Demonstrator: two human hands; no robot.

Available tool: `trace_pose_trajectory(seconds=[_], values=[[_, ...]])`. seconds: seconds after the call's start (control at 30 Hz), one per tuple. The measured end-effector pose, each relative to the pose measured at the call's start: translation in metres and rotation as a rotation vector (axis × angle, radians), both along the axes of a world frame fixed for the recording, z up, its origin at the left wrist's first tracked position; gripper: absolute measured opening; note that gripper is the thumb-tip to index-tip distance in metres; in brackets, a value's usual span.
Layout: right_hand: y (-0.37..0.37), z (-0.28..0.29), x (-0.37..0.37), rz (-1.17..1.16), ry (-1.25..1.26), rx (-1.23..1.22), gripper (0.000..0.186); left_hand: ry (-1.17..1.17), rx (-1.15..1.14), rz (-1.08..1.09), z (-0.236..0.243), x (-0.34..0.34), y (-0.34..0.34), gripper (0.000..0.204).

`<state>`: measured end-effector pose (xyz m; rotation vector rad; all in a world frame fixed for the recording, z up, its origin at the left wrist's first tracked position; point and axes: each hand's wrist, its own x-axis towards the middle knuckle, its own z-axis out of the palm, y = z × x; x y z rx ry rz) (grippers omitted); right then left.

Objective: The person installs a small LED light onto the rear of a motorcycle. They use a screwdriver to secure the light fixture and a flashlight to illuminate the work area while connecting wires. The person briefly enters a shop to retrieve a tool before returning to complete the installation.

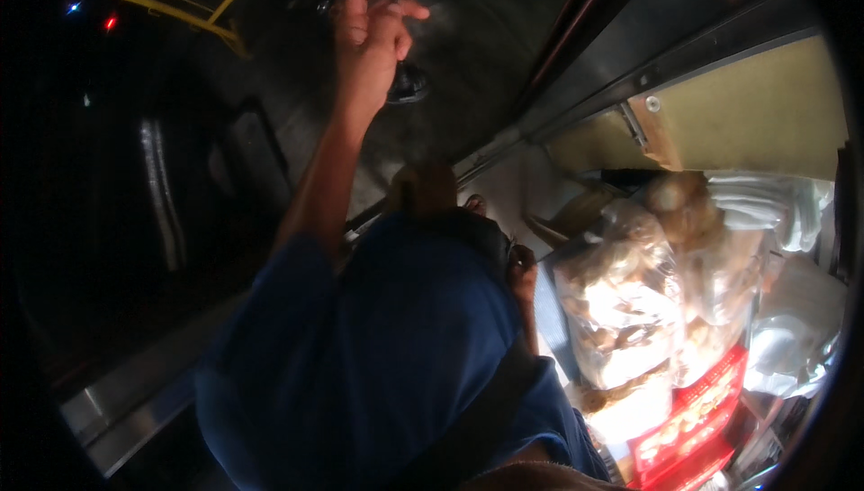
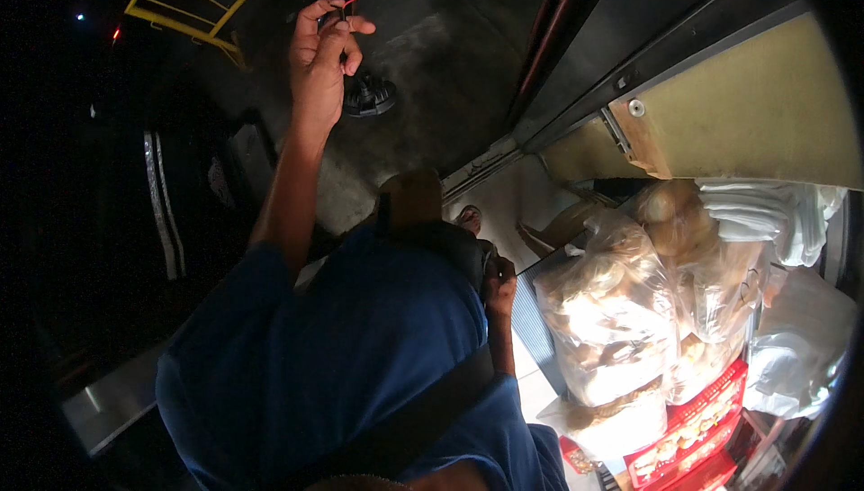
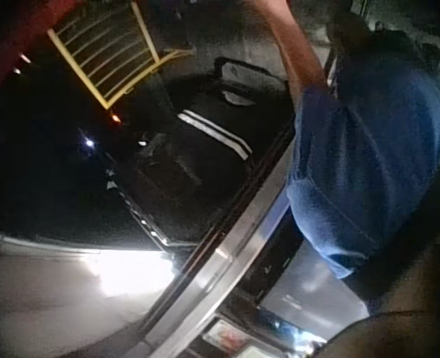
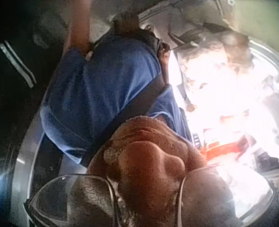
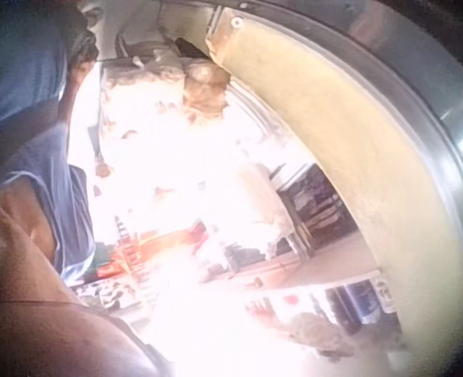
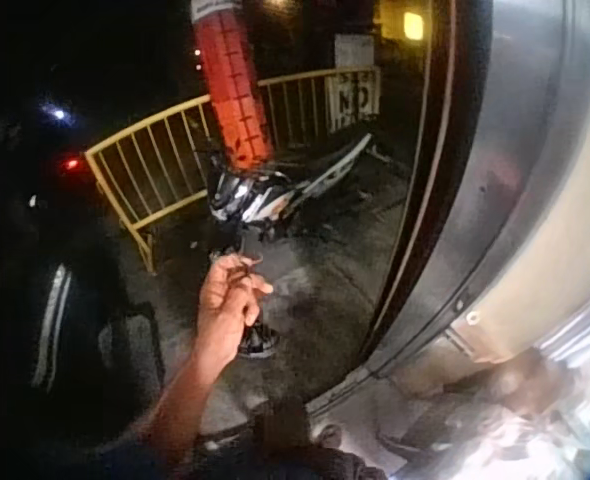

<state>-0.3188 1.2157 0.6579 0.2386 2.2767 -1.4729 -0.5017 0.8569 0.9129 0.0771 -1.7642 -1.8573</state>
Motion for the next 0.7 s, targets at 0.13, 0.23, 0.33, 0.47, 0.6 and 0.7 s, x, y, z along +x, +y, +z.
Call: trace_pose_trajectory(seconds=[0.13,0.23,0.33,0.47,0.6,0.7], values=[[0.005,-0.073,0.000,0.203,0.245,-0.020,0.056,-0.052,-0.051,-0.039,-0.007,-0.025,-0.027,0.022],[-0.031,-0.084,-0.039,0.271,0.160,-0.036,0.071,-0.046,-0.085,-0.038,-0.015,-0.046,-0.067,0.023],[-0.091,-0.090,-0.097,0.144,0.221,-0.271,0.055,-0.005,-0.103,-0.009,-0.034,-0.057,-0.132,0.023],[-0.189,-0.057,-0.214,0.708,0.317,0.126,0.042,-0.051,-0.277,0.322,-0.090,-0.038,-0.240,0.027],[-0.282,-0.112,-0.292,0.608,0.008,-0.076,0.048,-0.198,-0.328,0.583,-0.124,-0.011,-0.324,0.026],[-0.407,-0.039,-0.347,0.323,-0.737,-0.318,0.059,-0.332,-0.278,0.827,-0.129,0.047,-0.381,0.024]])
